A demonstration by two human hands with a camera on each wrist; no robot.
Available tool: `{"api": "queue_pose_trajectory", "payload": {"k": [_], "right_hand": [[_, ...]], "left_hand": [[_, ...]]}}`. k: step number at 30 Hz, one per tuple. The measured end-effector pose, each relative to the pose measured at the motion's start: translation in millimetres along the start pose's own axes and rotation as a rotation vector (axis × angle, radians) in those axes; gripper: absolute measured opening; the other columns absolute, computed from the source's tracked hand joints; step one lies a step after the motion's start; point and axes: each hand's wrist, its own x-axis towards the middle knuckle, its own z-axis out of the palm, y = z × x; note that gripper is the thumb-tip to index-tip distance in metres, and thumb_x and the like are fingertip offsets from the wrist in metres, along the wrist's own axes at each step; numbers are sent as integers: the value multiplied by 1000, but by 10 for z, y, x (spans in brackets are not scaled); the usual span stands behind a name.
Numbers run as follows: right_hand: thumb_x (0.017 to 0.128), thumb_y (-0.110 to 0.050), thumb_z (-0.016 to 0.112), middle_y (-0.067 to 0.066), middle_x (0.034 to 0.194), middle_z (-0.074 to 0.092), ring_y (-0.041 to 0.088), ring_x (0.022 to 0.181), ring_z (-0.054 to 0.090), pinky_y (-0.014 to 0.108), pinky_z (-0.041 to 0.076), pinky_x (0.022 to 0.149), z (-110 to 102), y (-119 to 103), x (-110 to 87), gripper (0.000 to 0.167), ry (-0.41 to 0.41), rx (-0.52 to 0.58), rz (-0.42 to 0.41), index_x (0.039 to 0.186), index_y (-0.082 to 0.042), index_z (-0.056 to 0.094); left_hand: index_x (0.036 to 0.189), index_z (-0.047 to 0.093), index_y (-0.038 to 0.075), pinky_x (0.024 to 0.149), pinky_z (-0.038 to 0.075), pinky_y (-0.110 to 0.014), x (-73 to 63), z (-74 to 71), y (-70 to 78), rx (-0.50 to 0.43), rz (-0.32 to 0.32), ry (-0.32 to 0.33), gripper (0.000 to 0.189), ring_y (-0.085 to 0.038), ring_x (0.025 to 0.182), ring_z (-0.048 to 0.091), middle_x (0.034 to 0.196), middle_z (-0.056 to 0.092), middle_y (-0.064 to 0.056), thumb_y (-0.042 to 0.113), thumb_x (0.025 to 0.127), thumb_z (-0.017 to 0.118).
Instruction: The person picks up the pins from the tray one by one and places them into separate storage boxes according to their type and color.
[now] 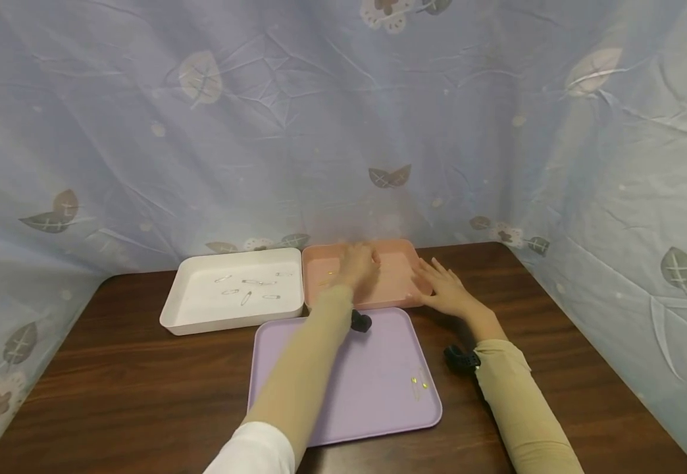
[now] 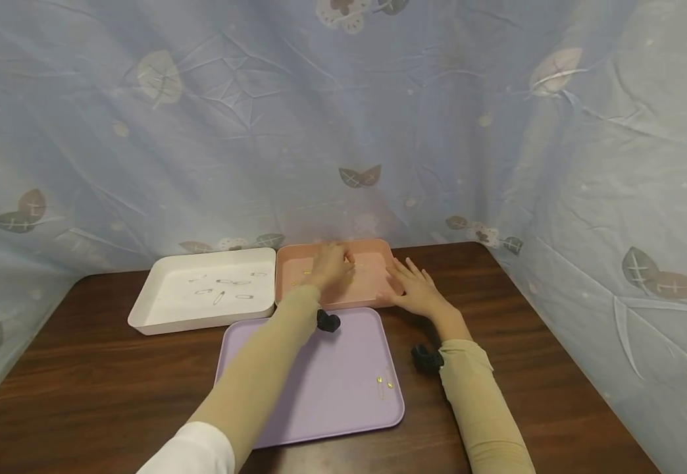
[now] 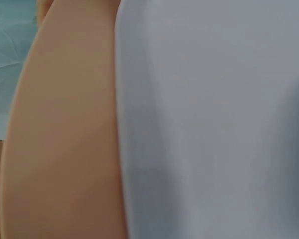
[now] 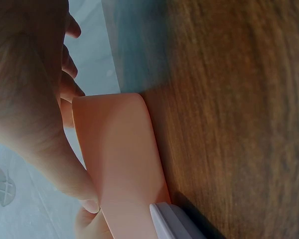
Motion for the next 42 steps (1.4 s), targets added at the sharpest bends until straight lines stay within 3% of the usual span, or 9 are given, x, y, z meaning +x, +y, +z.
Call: {"api": "queue_pose_trajectory", "payload": {"k": [9, 15, 23, 33, 42], "right_hand": [[90, -53, 60, 14, 162, 22, 42, 150, 11, 68, 13, 115, -5, -17, -19, 78, 5, 5, -1, 151, -11, 36], [91, -51, 60, 15, 162, 21, 44, 149, 11, 70, 13, 114, 12, -18, -11, 77, 7, 9, -14, 151, -10, 36], [90, -54, 60, 13, 163, 20, 42, 150, 10, 68, 12, 115, 17, -7, -4, 78, -3, 6, 2, 152, -13, 35], [91, -55, 58, 16, 162, 20, 44, 150, 9, 70, 11, 114, 15, -21, -6, 79, -8, 2, -2, 152, -11, 33], [92, -55, 57, 15, 163, 18, 43, 150, 9, 70, 12, 114, 20, -31, -8, 77, -4, -10, 4, 152, -12, 35]], "left_hand": [[89, 66, 20, 104, 35, -47, 32, 45, 8, -17, 4, 30, 6, -29, 116, 50, 114, 64, -1, 14, 89, 64], [96, 67, 19, 102, 39, -46, 2, -32, 24, 18, 55, 36, 5, -29, 117, 52, 118, 66, -4, 20, 91, 65], [99, 67, 19, 96, 41, -43, -101, -169, 50, 0, 106, 46, 9, -24, 107, 52, 101, 61, -3, 26, 94, 64], [93, 68, 17, 91, 41, -38, -343, -330, 102, 21, 243, 140, 10, -20, 96, 53, 96, 59, -4, 27, 91, 67], [87, 69, 18, 81, 41, -37, -631, -476, 155, -32, 294, 201, 11, -20, 92, 54, 92, 60, -4, 29, 87, 71]]}}
